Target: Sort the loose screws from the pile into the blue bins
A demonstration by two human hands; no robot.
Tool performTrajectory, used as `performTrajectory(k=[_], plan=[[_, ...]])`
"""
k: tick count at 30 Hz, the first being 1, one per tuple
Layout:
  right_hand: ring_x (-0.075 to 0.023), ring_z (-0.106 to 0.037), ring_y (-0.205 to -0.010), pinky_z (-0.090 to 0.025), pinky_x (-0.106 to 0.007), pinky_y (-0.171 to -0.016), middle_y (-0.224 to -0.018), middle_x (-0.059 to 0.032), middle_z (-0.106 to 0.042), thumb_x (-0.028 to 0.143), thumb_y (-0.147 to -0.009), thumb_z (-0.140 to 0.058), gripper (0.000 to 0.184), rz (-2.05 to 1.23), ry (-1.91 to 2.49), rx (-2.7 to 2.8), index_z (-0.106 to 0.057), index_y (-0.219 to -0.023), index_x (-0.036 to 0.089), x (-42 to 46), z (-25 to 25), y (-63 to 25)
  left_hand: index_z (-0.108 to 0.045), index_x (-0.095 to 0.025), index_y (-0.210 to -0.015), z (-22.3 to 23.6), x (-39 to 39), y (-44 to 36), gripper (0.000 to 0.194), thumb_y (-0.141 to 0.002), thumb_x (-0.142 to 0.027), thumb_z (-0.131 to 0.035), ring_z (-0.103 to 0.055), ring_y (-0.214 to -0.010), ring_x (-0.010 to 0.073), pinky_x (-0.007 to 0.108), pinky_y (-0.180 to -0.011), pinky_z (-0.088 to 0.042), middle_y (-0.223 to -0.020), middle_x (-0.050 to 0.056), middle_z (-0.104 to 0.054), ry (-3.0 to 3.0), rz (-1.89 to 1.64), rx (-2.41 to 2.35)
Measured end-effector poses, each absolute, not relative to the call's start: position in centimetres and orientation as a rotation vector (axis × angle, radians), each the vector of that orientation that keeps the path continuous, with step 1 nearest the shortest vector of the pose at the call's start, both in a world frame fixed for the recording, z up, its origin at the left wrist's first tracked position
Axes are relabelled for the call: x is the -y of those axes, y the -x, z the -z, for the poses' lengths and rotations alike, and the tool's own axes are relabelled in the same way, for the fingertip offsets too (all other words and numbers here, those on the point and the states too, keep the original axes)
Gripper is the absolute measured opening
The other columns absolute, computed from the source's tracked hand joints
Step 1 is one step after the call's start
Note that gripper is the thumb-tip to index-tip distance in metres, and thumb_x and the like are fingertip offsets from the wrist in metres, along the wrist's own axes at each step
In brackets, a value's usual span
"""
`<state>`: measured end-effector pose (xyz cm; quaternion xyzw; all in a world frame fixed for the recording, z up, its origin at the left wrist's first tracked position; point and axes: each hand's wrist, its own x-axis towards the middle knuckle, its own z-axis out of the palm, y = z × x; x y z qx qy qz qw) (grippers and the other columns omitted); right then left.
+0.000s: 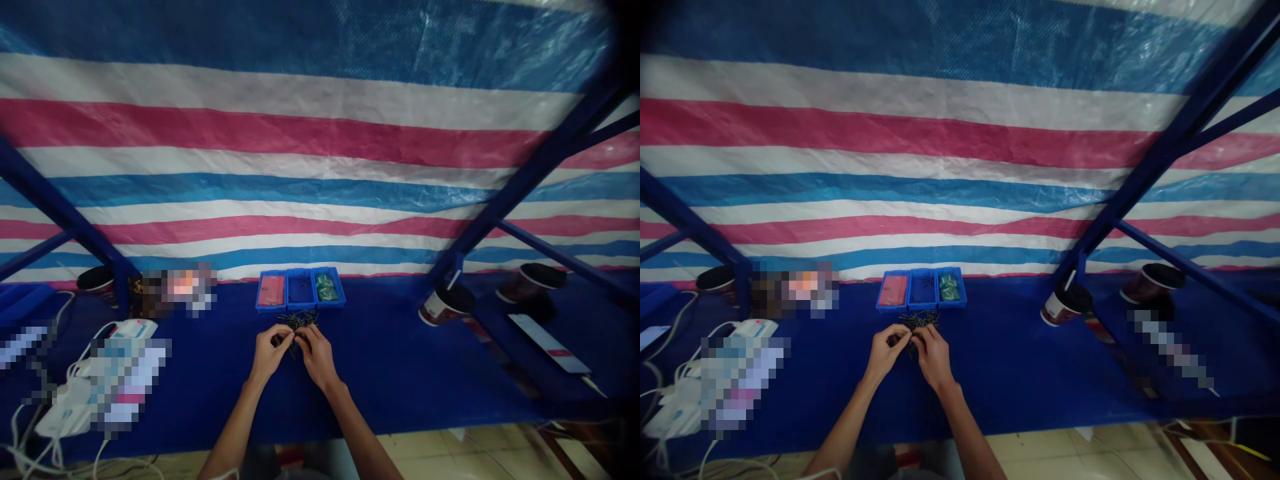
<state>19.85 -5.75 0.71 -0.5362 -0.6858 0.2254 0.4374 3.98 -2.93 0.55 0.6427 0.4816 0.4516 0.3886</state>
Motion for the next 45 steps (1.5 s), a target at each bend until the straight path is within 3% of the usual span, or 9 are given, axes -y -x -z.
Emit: performTrajectory(k=[14, 23, 45], plan=[[-0.0165, -0.058, -0.074, -0.042, -0.027, -0.067, -0.085, -0.0026, -0.061, 0.025, -0.095, -0.058, 0.014, -0.708, 1.266, 1.515, -0.069, -0.088, 0.021, 5.67, 0.18, -20.45, -0.074, -0.017, -0.090, -0.73, 2.96, -4.11, 0.020, -0.088, -0.035, -0.065, -0.068, -0.076, 0.0173, 0.022, -0.060, -0.042, -0.087, 0.004, -0.075, -1.693, -1.052, -1.174], [-0.0138, -0.048, -0.063, -0.037, -0.026, -0.059, -0.080, -0.0003, -0.055, 0.026, -0.094, -0.059, 0.011, -0.711, 1.270, 1.471, -0.065, -0.086, 0.021, 5.98, -0.20, -20.31, -0.074, -0.016, -0.088, -0.85, 2.97, -4.16, 0.023, -0.089, -0.036, -0.063, -0.062, -0.066, 0.0150, 0.022, -0.057, -0.038, -0.078, 0.003, -0.074, -1.720, -1.023, -1.182], [-0.0151, -0.055, -0.069, -0.042, -0.027, -0.065, -0.086, -0.0028, -0.060, 0.028, -0.098, -0.054, 0.017, -0.665, 1.253, 1.535, -0.070, -0.094, 0.022, 6.27, -0.07, -20.20, -0.072, -0.015, -0.080, -0.95, 2.96, -4.13, 0.027, -0.090, -0.038, -0.062, -0.060, -0.065, 0.0151, 0.022, -0.061, -0.041, -0.072, 0.003, -0.071, -1.731, -1.009, -1.149]])
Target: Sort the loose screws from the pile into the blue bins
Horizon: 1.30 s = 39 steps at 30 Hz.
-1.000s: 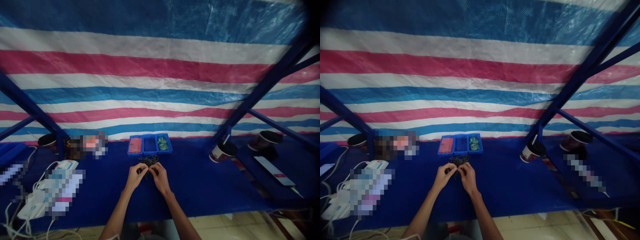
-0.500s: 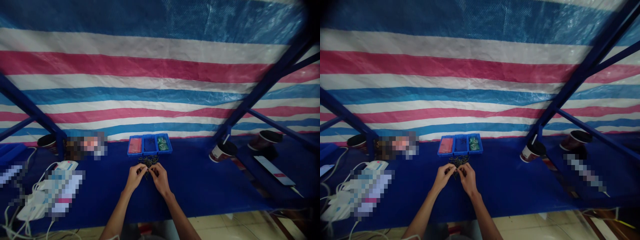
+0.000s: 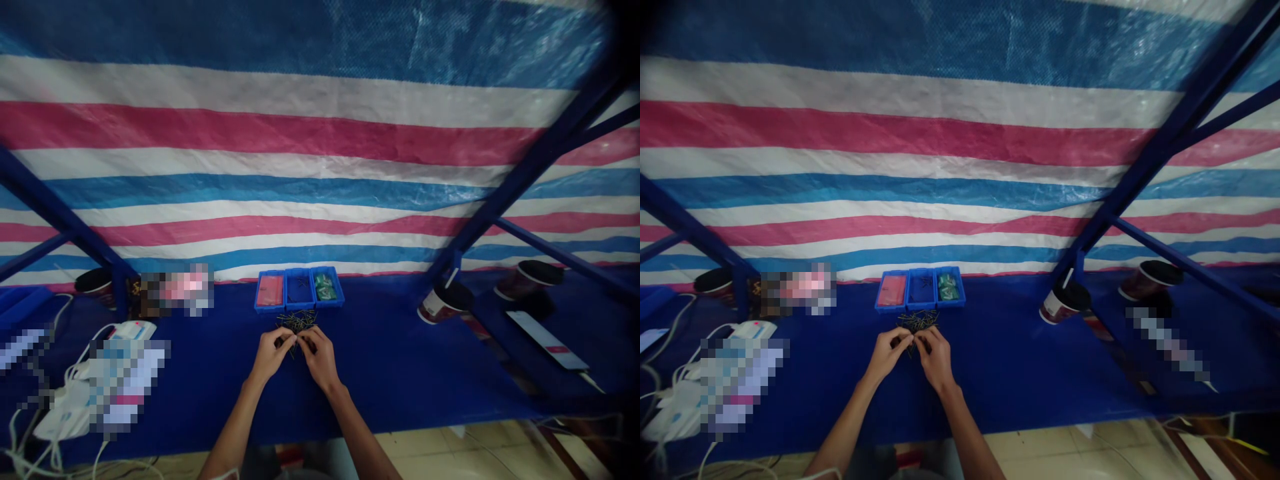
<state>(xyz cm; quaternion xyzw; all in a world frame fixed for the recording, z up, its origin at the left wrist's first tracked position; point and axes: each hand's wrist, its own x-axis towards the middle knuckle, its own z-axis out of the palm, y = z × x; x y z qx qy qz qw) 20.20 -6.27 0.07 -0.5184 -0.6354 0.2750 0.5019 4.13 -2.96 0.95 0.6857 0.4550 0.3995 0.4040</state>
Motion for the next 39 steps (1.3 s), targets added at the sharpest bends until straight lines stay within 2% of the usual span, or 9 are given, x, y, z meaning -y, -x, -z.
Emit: performTrajectory(k=[9, 17, 29, 39], plan=[[-0.0152, -0.059, -0.074, -0.045, -0.026, -0.068, -0.089, -0.0031, -0.062, 0.026, -0.099, -0.053, 0.017, -0.638, 1.251, 1.560, -0.069, -0.095, 0.022, 6.35, -0.14, -20.17, -0.071, -0.015, -0.077, -1.54, 3.08, -4.18, 0.034, -0.093, -0.041, -0.057, -0.060, -0.064, 0.0154, 0.023, -0.061, -0.041, -0.071, 0.003, -0.070, -1.767, -0.986, -1.123], [-0.0178, -0.061, -0.077, -0.048, -0.028, -0.072, -0.088, -0.0054, -0.062, 0.030, -0.101, -0.047, 0.024, -0.616, 1.249, 1.581, -0.068, -0.094, 0.022, 6.36, -0.24, -20.13, -0.071, -0.016, -0.074, -1.63, 3.10, -4.24, 0.032, -0.092, -0.038, -0.057, -0.061, -0.065, 0.0167, 0.023, -0.063, -0.043, -0.071, 0.004, -0.070, -1.765, -1.012, -1.109], [-0.0171, -0.060, -0.078, -0.045, -0.026, -0.072, -0.086, -0.0035, -0.060, 0.028, -0.102, -0.046, 0.024, -0.578, 1.279, 1.611, -0.067, -0.093, 0.023, 6.39, -0.28, -20.08, -0.071, -0.015, -0.075, -1.45, 3.06, -4.21, 0.030, -0.092, -0.035, -0.058, -0.062, -0.066, 0.0162, 0.023, -0.064, -0.043, -0.070, 0.003, -0.070, -1.769, -1.008, -1.106], [-0.0206, -0.055, -0.084, -0.043, -0.032, -0.075, -0.083, -0.0045, -0.061, 0.027, -0.102, -0.045, 0.027, -0.476, 1.325, 1.669, -0.064, -0.085, 0.023, 6.30, -0.44, -20.09, -0.070, -0.016, -0.073, -1.41, 3.01, -4.24, 0.031, -0.092, -0.038, -0.058, -0.062, -0.066, 0.0168, 0.024, -0.065, -0.045, -0.071, 0.004, -0.070, -1.773, -1.010, -1.109]])
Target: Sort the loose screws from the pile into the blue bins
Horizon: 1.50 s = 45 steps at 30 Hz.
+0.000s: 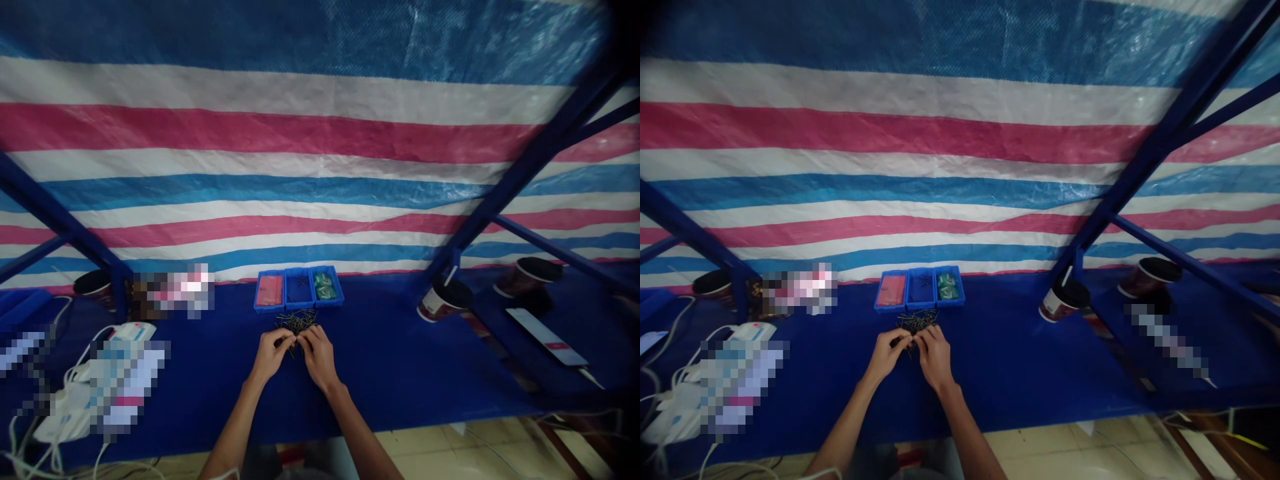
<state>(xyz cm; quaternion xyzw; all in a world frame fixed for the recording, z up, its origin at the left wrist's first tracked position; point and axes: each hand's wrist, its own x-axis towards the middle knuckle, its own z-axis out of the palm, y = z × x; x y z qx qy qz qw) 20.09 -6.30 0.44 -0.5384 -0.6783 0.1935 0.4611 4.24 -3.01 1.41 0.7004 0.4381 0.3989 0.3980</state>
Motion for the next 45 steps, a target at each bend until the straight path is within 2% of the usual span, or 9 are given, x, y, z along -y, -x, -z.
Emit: performTrajectory(k=[3, 6, 8, 19, 29, 34, 39, 45], plan=[[-0.0216, -0.054, -0.086, -0.044, -0.034, -0.077, -0.083, -0.0049, -0.062, 0.029, -0.102, -0.046, 0.025, -0.471, 1.321, 1.664, -0.064, -0.086, 0.022, 6.30, -0.62, -20.12, -0.070, -0.016, -0.073, -1.43, 3.00, -4.23, 0.032, -0.092, -0.039, -0.057, -0.062, -0.065, 0.0166, 0.024, -0.064, -0.044, -0.070, 0.004, -0.069, -1.770, -1.008, -1.117], [-0.0227, -0.055, -0.093, -0.045, -0.036, -0.082, -0.093, -0.0058, -0.065, 0.027, -0.099, -0.052, 0.014, -0.493, 1.284, 1.629, -0.066, -0.100, 0.023, 6.32, -0.78, -20.13, -0.070, -0.016, -0.075, -1.42, 3.00, -4.21, 0.033, -0.092, -0.040, -0.057, -0.061, -0.064, 0.0162, 0.023, -0.063, -0.044, -0.068, 0.003, -0.068, -1.752, -1.020, -1.134], [-0.0233, -0.055, -0.097, -0.046, -0.037, -0.084, -0.098, -0.0063, -0.065, 0.025, -0.097, -0.056, 0.014, -0.513, 1.255, 1.621, -0.066, -0.105, 0.024, 6.29, -0.75, -20.11, -0.070, -0.015, -0.076, -1.39, 3.01, -4.20, 0.033, -0.092, -0.041, -0.057, -0.061, -0.064, 0.0160, 0.023, -0.063, -0.044, -0.068, 0.003, -0.068, -1.738, -1.030, -1.140], [-0.0229, -0.057, -0.093, -0.048, -0.037, -0.082, -0.094, -0.0069, -0.065, 0.027, -0.098, -0.054, 0.017, -0.509, 1.258, 1.596, -0.069, -0.090, 0.023, 6.03, 0.05, -20.20, -0.070, -0.015, -0.075, -1.23, 3.05, -4.25, 0.036, -0.092, -0.043, -0.056, -0.062, -0.064, 0.0165, 0.023, -0.063, -0.045, -0.068, 0.004, -0.069, -1.747, -1.010, -1.140], [-0.0231, -0.056, -0.094, -0.046, -0.037, -0.083, -0.094, -0.0064, -0.064, 0.027, -0.100, -0.052, 0.019, -0.525, 1.274, 1.625, -0.069, -0.090, 0.023, 6.11, -0.23, -20.19, -0.070, -0.016, -0.074, -1.18, 2.98, -4.11, 0.033, -0.092, -0.041, -0.057, -0.061, -0.064, 0.0162, 0.023, -0.063, -0.044, -0.067, 0.003, -0.068, -1.744, -1.008, -1.141], [-0.0237, -0.056, -0.097, -0.047, -0.038, -0.084, -0.098, -0.0067, -0.066, 0.026, -0.096, -0.058, 0.011, -0.548, 1.240, 1.592, -0.068, -0.101, 0.024, 6.25, -0.58, -20.15, -0.070, -0.015, -0.076, -1.03, 2.94, -4.08, 0.031, -0.093, -0.039, -0.058, -0.061, -0.065, 0.0161, 0.023, -0.064, -0.044, -0.068, 0.002, -0.067, -1.733, -1.020, -1.137], [-0.0226, -0.057, -0.094, -0.047, -0.036, -0.082, -0.094, -0.0062, -0.066, 0.022, -0.097, -0.055, 0.013, -0.534, 1.242, 1.594, -0.067, -0.090, 0.023, 6.22, -0.52, -20.15, -0.069, -0.015, -0.074, -1.06, 2.98, -4.12, 0.030, -0.093, -0.036, -0.058, -0.061, -0.064, 0.0155, 0.022, -0.062, -0.043, -0.068, 0.002, -0.068, -1.748, -1.002, -1.127], [-0.0221, -0.056, -0.093, -0.045, -0.035, -0.082, -0.093, -0.0055, -0.064, 0.021, -0.098, -0.053, 0.014, -0.534, 1.242, 1.604, -0.065, -0.090, 0.022, 6.12, -0.41, -20.18, -0.069, -0.015, -0.073, -1.11, 3.04, -4.13, 0.031, -0.093, -0.036, -0.058, -0.060, -0.064, 0.0148, 0.022, -0.063, -0.043, -0.068, 0.002, -0.067, -1.764, -1.002, -1.119]])
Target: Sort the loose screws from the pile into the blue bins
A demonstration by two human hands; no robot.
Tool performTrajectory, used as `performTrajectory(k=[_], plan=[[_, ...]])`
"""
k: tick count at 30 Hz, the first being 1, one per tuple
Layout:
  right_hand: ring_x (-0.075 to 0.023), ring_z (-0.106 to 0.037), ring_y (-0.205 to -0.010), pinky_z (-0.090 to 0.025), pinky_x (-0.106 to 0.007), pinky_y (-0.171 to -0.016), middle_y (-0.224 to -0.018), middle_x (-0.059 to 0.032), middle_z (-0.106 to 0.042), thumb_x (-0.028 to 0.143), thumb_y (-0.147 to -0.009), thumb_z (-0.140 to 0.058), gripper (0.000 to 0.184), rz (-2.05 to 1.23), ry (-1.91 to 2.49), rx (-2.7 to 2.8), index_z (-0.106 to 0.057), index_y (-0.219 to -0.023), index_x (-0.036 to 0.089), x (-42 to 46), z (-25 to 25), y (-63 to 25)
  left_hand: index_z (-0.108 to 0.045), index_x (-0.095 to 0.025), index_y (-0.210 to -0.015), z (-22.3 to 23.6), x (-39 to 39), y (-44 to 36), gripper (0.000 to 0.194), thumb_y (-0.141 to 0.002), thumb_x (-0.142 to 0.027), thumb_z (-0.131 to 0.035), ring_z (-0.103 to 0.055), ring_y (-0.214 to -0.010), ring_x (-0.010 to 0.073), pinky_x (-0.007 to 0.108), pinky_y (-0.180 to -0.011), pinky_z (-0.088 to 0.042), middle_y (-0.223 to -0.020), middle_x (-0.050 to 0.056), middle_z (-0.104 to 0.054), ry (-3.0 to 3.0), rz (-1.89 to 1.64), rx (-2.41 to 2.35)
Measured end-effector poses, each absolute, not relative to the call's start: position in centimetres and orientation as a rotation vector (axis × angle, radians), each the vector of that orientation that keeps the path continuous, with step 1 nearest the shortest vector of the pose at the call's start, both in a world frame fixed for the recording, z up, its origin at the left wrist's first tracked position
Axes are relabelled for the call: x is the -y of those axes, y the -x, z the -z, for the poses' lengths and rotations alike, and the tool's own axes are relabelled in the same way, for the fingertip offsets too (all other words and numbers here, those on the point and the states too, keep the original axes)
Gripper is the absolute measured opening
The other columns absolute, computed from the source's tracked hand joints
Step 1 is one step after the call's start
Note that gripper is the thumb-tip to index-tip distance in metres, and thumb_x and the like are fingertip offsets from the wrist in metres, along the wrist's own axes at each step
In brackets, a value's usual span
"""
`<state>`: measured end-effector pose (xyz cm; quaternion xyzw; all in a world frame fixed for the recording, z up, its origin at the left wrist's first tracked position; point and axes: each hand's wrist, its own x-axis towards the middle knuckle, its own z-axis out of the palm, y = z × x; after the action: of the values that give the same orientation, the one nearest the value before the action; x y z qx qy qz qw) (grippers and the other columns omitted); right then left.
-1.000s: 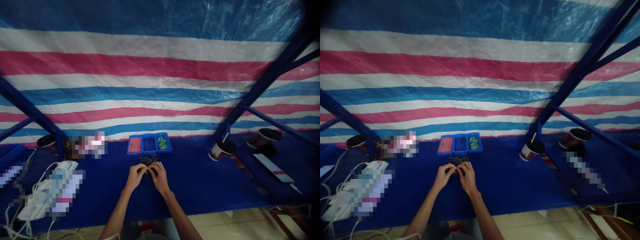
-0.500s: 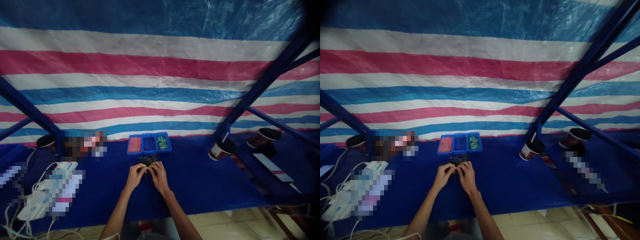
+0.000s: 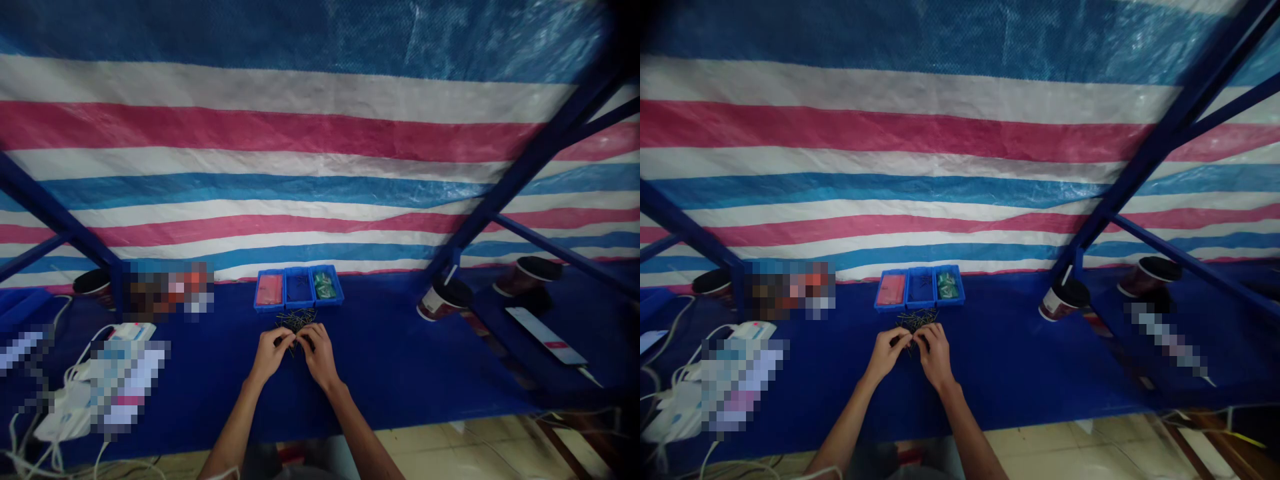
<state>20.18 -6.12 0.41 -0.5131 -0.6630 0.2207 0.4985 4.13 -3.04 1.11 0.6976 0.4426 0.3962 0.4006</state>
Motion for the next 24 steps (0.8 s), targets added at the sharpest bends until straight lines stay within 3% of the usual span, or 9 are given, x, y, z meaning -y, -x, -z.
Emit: performTrajectory(k=[15, 24], plan=[[-0.0229, -0.056, -0.095, -0.047, -0.037, -0.083, -0.096, -0.0058, -0.064, 0.025, -0.097, -0.057, 0.009, -0.562, 1.247, 1.585, -0.065, -0.099, 0.023, 6.19, -0.43, -20.20, -0.069, -0.015, -0.074, -0.90, 2.94, -4.08, 0.030, -0.093, -0.036, -0.058, -0.061, -0.064, 0.0149, 0.022, -0.063, -0.043, -0.068, 0.002, -0.068, -1.752, -1.019, -1.115], [-0.0225, -0.056, -0.093, -0.046, -0.036, -0.082, -0.094, -0.0051, -0.064, 0.021, -0.097, -0.054, 0.012, -0.573, 1.244, 1.596, -0.064, -0.091, 0.023, 6.24, -0.38, -20.15, -0.068, -0.015, -0.072, -0.75, 2.93, -4.11, 0.030, -0.093, -0.035, -0.058, -0.061, -0.064, 0.0145, 0.022, -0.062, -0.043, -0.067, 0.001, -0.067, -1.755, -1.020, -1.123]])
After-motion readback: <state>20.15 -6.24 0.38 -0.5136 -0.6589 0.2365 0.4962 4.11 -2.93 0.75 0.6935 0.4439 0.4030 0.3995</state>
